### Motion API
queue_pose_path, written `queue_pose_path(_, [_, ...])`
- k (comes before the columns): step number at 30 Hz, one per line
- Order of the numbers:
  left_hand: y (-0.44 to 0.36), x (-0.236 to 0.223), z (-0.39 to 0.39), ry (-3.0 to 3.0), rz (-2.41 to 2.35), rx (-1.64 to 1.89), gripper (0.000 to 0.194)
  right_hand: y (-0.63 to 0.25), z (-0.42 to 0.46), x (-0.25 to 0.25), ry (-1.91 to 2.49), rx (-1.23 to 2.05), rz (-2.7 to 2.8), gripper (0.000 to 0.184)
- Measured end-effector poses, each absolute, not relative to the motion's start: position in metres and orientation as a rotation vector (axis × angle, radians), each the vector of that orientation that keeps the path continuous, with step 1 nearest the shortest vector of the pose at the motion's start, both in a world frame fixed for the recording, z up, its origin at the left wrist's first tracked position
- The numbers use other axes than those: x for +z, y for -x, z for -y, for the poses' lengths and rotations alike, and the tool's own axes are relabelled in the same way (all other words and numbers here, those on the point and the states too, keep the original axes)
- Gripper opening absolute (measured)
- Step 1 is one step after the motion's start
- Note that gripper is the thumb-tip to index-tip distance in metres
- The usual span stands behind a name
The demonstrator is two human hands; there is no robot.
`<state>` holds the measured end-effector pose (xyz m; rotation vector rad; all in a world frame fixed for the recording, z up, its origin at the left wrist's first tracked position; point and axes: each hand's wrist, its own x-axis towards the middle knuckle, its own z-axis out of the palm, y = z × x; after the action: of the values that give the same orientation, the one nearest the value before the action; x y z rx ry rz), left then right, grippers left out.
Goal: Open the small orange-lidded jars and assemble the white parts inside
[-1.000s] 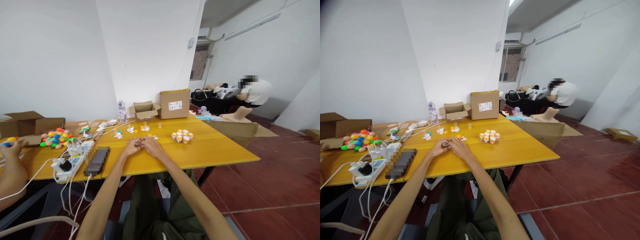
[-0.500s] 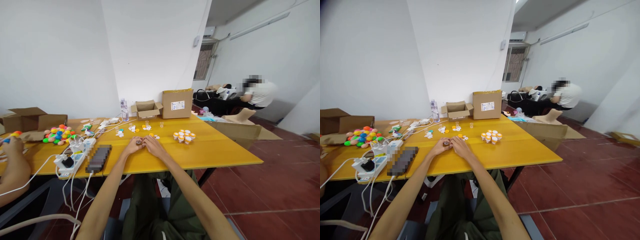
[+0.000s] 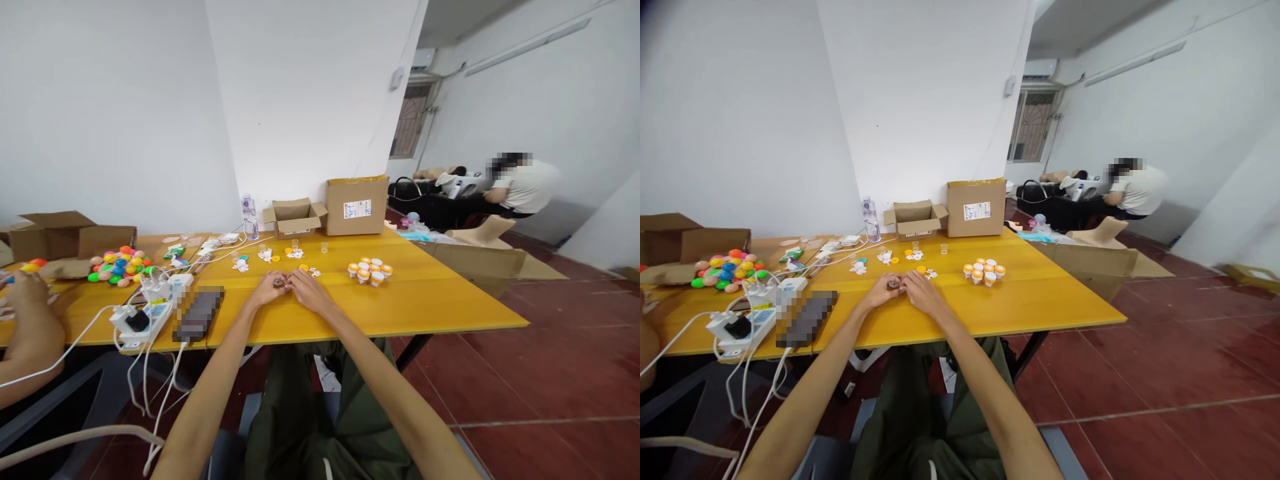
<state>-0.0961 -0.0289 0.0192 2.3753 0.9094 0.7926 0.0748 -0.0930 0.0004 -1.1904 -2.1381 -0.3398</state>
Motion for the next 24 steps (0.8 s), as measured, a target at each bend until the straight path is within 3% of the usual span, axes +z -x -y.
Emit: queue_pose_path(24, [0.095,0.0129,0.0269,-2.426,-0.903,0.853,0.007,-0.0747,0.0936,0.0005,1.637,-0.491,2.005,0.027])
